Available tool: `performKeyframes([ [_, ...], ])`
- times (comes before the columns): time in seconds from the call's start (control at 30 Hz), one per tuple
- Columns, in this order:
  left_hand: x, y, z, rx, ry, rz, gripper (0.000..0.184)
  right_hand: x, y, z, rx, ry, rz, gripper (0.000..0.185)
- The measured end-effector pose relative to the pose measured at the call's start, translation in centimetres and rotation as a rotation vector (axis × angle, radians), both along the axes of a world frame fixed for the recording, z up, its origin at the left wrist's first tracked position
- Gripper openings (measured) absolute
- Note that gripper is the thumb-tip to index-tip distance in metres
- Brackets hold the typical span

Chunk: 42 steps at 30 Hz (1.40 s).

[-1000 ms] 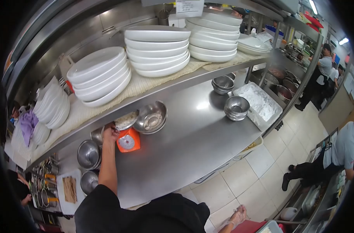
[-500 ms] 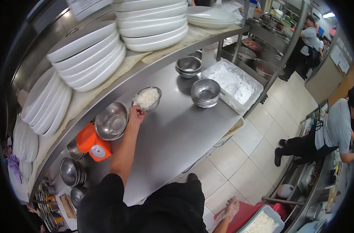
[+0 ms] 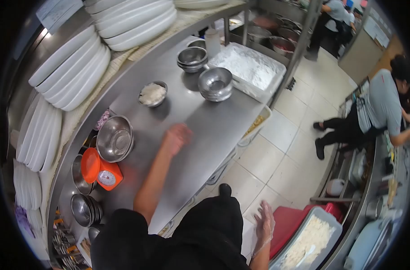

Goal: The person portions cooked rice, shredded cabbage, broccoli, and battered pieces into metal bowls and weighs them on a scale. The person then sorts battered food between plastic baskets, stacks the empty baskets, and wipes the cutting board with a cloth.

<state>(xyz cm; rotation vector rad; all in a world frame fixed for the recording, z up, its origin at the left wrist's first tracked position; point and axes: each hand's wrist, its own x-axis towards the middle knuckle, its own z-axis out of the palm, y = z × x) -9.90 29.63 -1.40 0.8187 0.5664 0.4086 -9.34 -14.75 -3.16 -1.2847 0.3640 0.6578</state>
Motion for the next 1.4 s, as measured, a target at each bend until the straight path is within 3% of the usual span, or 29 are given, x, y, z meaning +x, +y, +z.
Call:
performKeyframes([
  [0.03, -0.5, -4.1, -2.7, 0.052, -0.012, -0.208, 0.022, -0.7, 1.2, 1.8, 0.042, -0.017, 0.059, 0.054],
  [0.07, -0.6, -10.2, -0.8, 0.363, 0.202, -0.386, 0.024, -1.4, 2.6, 3.6, 0.078, -0.031, 0.120, 0.058],
  [0.1, -1.2, -14.9, -1.3, 0.376, 0.167, -0.599, 0.029, -2.2, 4.0, 5.4, 0.122, -0.035, 0.180, 0.059],
  [0.17, -2.3, -23.9, -0.4, 0.700, -0.092, -0.496, 0.033, -3.6, 4.8, 5.9, 0.358, -0.025, 0.263, 0.059],
  [0.27, -2.4, -28.5, 0.6, 0.898, 0.126, -0.550, 0.041, -4.8, 3.5, 6.4, 0.497, -0.049, 0.260, 0.069],
  [0.3, -2.1, -29.5, 0.5, 0.900, 0.112, -0.578, 0.041, -4.8, 2.5, 6.8, 0.546, -0.035, 0.244, 0.070],
  [0.33, -1.3, -30.6, 0.3, 1.113, -0.052, -0.391, 0.044, -4.8, 1.2, 7.3, 0.590, -0.027, 0.219, 0.072],
  [0.37, -0.3, -32.1, 0.1, 1.293, -0.236, -0.195, 0.049, -4.9, -0.1, 7.7, 0.574, -0.044, 0.167, 0.072],
  [0.43, 0.7, -34.7, 1.5, 0.946, -0.140, -0.417, 0.046, -5.8, -3.3, 8.2, 0.427, 0.039, 0.035, 0.070],
  [0.5, 2.7, -37.1, 0.4, 1.473, -0.352, -0.242, 0.045, -7.1, -8.6, 8.2, 0.352, -0.045, -0.066, 0.061],
  [0.57, 4.0, -39.9, -0.4, 1.647, -0.319, -0.218, 0.046, -8.6, -15.6, 7.8, -0.051, -0.197, 0.302, 0.054],
  [0.6, 4.4, -41.6, -0.8, 1.631, -0.366, -0.277, 0.046, -9.9, -19.7, 7.7, 0.208, -0.255, 0.237, 0.046],
  [0.63, 5.2, -42.7, -1.1, 1.438, -0.250, -0.344, 0.044, -11.2, -24.1, 6.6, 0.309, -0.115, 0.146, 0.053],
  [0.67, 5.9, -43.8, -1.2, 1.251, -0.123, -0.389, 0.041, -12.2, -27.7, 5.9, 0.351, -0.233, -0.087, 0.062],
  [0.7, 5.5, -45.9, -1.0, 1.149, -0.161, -0.530, 0.039, -12.1, -28.3, 6.6, 0.353, -0.243, -0.090, 0.062],
  [0.73, 4.8, -48.5, -0.8, 1.049, -0.188, -0.648, 0.037, -11.2, -28.3, 8.1, 0.017, -0.496, -0.463, 0.063],
  [0.77, 4.7, -51.2, -1.9, 1.079, -0.502, -0.592, 0.036, -9.7, -28.1, 8.9, -0.318, -0.751, -0.819, 0.065],
  [0.83, 2.9, -56.3, 0.2, 0.856, -0.384, -0.781, 0.032, -7.1, -27.0, 7.3, -0.364, -0.764, -0.726, 0.056],
  [0.9, 3.2, -58.9, -0.1, 1.040, -0.382, -0.929, 0.033, -6.3, -28.1, 2.9, -0.432, -0.510, -0.439, 0.042],
  [0.93, 3.9, -58.9, -0.2, 1.057, -0.393, -0.903, 0.033, -6.2, -29.7, 0.4, -0.425, -0.280, -0.208, 0.035],
  [1.0, 5.6, -58.0, -0.6, 1.200, -0.396, -0.718, 0.031, -5.1, -31.1, -1.1, -0.416, -0.295, -0.245, 0.023],
  [1.07, 8.1, -53.0, -0.5, 1.218, -0.129, -0.645, 0.026, -4.4, -34.7, -5.1, -0.829, -0.578, -0.355, 0.018],
  [1.1, 9.4, -49.5, -1.0, 1.239, -0.038, -0.535, 0.026, -4.1, -36.8, -6.7, -0.964, -0.529, -0.396, 0.018],
  [1.13, 10.3, -45.1, -1.6, 1.257, 0.074, -0.410, 0.027, -5.0, -40.2, -10.7, -1.196, -0.571, -0.384, 0.025],
  [1.2, 11.2, -34.6, -1.8, 1.373, 0.271, -0.095, 0.028, -6.0, -45.4, -15.0, -1.512, -0.356, -0.074, 0.076],
  [1.27, 11.1, -24.2, 0.2, 1.374, 0.538, 0.221, 0.036, -4.1, -44.3, -11.2, -1.609, 0.359, 0.295, 0.116],
  [1.3, 10.9, -19.1, 1.3, 1.422, 0.664, 0.373, 0.043, -4.3, -50.1, -17.9, -1.575, 0.143, 0.345, 0.101],
  [1.33, 11.1, -14.2, 1.9, 1.302, 0.709, 0.506, 0.048, -4.4, -42.8, -9.5, -1.852, 0.345, 0.335, 0.095],
  [1.4, 12.5, -6.6, 4.4, 1.130, 0.892, 0.603, 0.054, -3.2, -42.6, -11.3, -1.927, 0.197, 0.279, 0.095],
])
